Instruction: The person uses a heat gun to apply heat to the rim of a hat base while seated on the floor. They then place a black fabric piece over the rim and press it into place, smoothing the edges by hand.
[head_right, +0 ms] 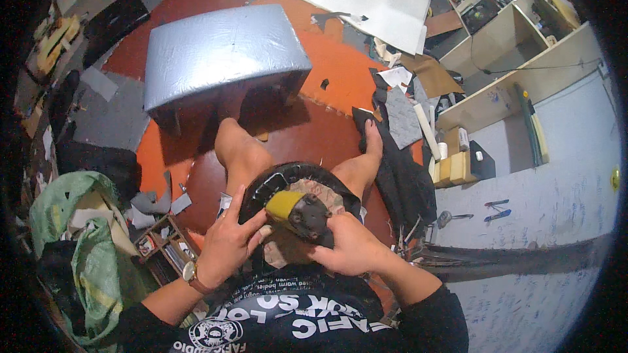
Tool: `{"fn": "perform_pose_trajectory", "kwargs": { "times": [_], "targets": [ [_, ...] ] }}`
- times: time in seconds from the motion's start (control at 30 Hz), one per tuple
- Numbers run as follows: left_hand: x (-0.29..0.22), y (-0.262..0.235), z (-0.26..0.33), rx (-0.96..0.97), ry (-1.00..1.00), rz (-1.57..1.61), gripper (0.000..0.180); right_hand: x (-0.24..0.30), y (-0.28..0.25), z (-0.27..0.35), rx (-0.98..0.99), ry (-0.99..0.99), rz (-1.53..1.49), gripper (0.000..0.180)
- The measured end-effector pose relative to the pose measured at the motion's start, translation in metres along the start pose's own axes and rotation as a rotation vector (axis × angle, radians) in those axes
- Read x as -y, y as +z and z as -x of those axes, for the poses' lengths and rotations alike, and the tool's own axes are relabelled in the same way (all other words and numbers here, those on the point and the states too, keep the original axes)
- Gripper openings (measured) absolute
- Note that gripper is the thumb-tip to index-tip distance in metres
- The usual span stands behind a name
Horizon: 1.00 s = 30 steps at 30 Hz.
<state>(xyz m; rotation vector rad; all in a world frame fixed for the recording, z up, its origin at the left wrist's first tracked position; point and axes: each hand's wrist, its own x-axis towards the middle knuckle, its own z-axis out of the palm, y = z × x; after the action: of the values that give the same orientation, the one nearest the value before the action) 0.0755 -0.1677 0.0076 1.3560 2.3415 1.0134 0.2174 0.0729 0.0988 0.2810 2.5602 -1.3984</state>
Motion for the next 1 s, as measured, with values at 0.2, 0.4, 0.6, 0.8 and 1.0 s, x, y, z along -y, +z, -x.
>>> {"fn": "perform_pose_trajectory", "kwargs": {
  "times": [0.2,0.4,0.6,0.8,1.0],
  "targets": [
    [0.003,-0.008,-0.017,-0.029,-0.012,0.172,0.081,-0.020,0.008,0.030,-0.097,0.076,-0.199,0.054],
    [-0.007,-0.027,-0.075,0.252,-0.119,0.011,0.121,-0.042,0.023,0.036,-0.128,-0.041,-0.129,0.042],
    [-0.006,-0.040,-0.106,0.372,0.076,-0.080,0.119,-0.051,0.024,0.035,-0.131,-0.041,-0.168,0.035],
    [-0.021,-0.031,-0.076,0.303,-0.065,-0.168,0.092,-0.053,0.025,0.037,-0.112,-0.024,-0.128,0.034],
    [-0.025,-0.019,-0.052,0.172,-0.037,-0.175,0.075,-0.035,0.021,0.035,-0.081,0.006,-0.223,0.036]
  ]
}}
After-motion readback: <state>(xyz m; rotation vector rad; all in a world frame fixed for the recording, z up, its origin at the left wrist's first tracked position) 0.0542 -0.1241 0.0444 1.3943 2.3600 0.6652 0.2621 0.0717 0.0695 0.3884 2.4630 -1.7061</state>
